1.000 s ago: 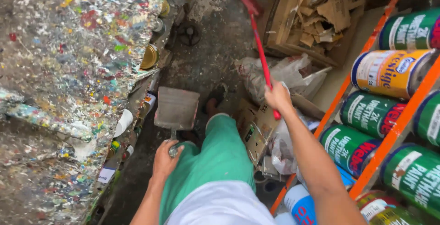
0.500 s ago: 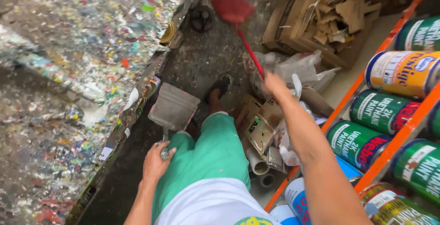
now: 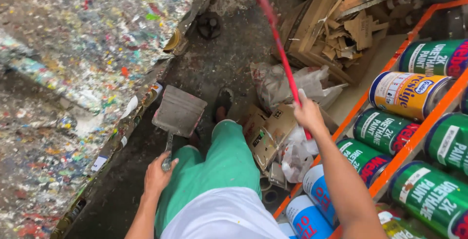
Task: Sweeping the floor of a paint shop using a broom and a dustpan to collect debris.
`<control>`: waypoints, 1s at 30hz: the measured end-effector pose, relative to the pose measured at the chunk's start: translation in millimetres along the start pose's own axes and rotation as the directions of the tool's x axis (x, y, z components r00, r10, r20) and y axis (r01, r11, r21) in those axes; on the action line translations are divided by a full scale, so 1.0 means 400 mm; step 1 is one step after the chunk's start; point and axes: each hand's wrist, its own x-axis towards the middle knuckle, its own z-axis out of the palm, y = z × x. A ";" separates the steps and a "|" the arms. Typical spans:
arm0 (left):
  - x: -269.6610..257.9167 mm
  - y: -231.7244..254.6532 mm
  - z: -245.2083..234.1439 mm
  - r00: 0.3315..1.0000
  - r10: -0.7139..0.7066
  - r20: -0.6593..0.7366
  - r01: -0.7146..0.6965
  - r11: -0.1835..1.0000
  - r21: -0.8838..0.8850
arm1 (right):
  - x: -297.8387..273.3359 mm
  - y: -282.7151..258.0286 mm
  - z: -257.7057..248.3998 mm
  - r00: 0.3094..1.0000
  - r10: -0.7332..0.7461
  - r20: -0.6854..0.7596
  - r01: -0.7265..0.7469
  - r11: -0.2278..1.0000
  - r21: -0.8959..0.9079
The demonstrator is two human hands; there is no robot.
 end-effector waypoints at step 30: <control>-0.145 -0.178 -0.132 0.988 0.138 0.074 -0.142 0.989 0.050 | -0.510 -0.264 0.311 0.979 0.064 0.193 -0.084 0.992 0.095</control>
